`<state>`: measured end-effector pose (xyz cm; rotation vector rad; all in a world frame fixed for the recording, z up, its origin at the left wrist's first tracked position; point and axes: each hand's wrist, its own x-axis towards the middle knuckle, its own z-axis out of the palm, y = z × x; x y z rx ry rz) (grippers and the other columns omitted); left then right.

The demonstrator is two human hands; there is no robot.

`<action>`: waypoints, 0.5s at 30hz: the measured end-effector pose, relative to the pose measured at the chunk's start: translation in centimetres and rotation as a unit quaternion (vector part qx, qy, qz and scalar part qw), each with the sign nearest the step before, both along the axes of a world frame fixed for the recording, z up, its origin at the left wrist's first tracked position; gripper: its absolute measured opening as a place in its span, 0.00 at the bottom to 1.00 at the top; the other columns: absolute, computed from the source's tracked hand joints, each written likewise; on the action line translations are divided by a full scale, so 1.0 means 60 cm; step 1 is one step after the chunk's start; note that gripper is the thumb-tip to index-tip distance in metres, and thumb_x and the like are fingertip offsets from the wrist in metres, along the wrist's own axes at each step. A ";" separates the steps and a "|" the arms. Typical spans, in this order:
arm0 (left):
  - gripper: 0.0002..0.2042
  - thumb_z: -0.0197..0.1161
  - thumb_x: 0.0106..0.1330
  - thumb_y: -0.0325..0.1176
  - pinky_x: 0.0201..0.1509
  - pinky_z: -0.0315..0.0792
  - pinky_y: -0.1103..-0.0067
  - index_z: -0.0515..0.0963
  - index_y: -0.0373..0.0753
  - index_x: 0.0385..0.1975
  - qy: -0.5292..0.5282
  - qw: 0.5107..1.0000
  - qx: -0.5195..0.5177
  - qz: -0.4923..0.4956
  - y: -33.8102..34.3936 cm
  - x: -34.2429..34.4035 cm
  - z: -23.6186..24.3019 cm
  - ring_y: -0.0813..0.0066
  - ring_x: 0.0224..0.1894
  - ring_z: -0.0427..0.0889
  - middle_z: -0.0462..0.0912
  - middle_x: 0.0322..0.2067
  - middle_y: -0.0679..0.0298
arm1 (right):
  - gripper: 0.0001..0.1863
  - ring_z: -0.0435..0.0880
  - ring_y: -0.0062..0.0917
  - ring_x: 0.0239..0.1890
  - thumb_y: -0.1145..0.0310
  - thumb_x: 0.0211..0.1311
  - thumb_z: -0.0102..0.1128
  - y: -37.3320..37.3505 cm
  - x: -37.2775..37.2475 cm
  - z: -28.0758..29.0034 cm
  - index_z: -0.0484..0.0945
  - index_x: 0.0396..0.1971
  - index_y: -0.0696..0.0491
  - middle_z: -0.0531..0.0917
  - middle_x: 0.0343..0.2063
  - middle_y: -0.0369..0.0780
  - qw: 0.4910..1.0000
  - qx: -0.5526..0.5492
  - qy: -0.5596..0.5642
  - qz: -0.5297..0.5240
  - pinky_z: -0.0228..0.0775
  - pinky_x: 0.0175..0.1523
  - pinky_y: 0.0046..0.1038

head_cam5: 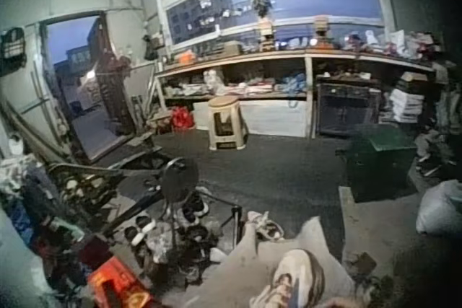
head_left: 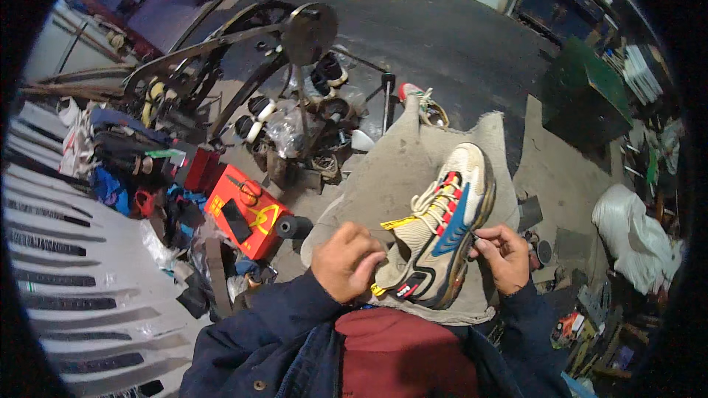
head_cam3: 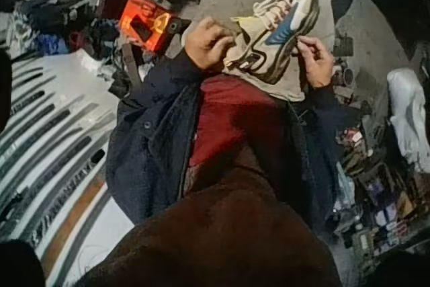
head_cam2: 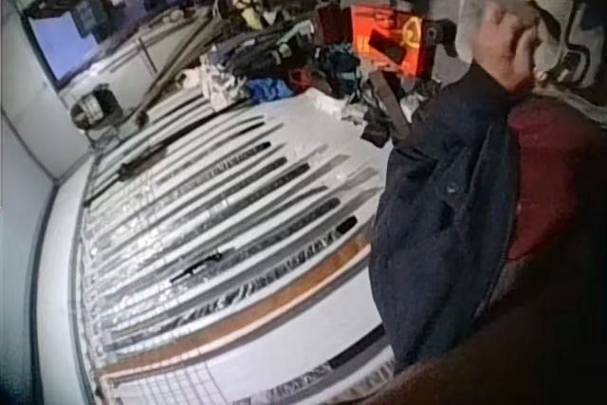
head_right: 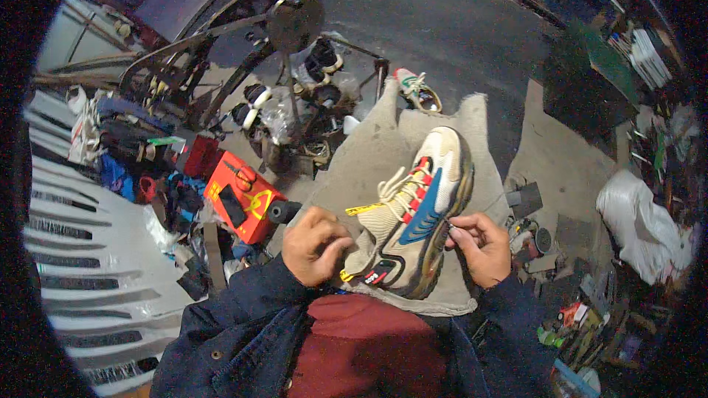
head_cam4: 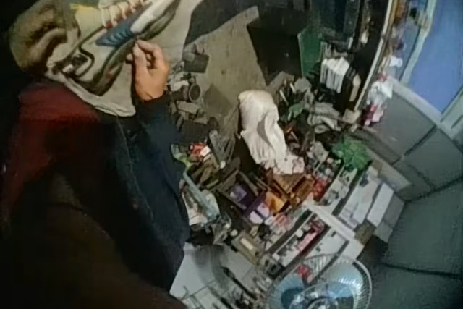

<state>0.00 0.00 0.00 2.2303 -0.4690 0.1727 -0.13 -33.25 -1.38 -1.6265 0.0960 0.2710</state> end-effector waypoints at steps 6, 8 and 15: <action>0.09 0.72 0.63 0.31 0.30 0.74 0.76 0.82 0.37 0.39 0.197 0.974 -0.074 0.084 -0.006 0.001 0.019 0.66 0.24 0.82 0.86 0.34 0.55 | 0.07 0.86 0.20 0.36 0.78 0.71 0.61 0.001 0.005 -0.007 0.79 0.46 0.62 0.86 0.34 0.40 0.998 0.055 0.001 -0.009 0.78 0.45 0.23; 0.06 0.69 0.66 0.32 0.31 0.75 0.71 0.81 0.37 0.35 0.205 0.978 -0.020 0.016 -0.003 0.005 0.021 0.58 0.26 0.85 0.85 0.27 0.54 | 0.08 0.86 0.20 0.36 0.78 0.71 0.61 -0.001 0.004 -0.006 0.79 0.46 0.62 0.86 0.34 0.40 0.999 0.038 -0.016 -0.001 0.78 0.45 0.23; 0.08 0.59 0.74 0.31 0.32 0.73 0.75 0.78 0.35 0.33 0.213 0.963 -0.166 -0.003 -0.007 -0.010 0.063 0.71 0.25 0.81 0.82 0.23 0.58 | 0.07 0.86 0.19 0.34 0.76 0.71 0.62 0.005 0.003 -0.009 0.80 0.45 0.62 0.86 0.33 0.39 0.999 0.027 -0.009 -0.017 0.77 0.43 0.21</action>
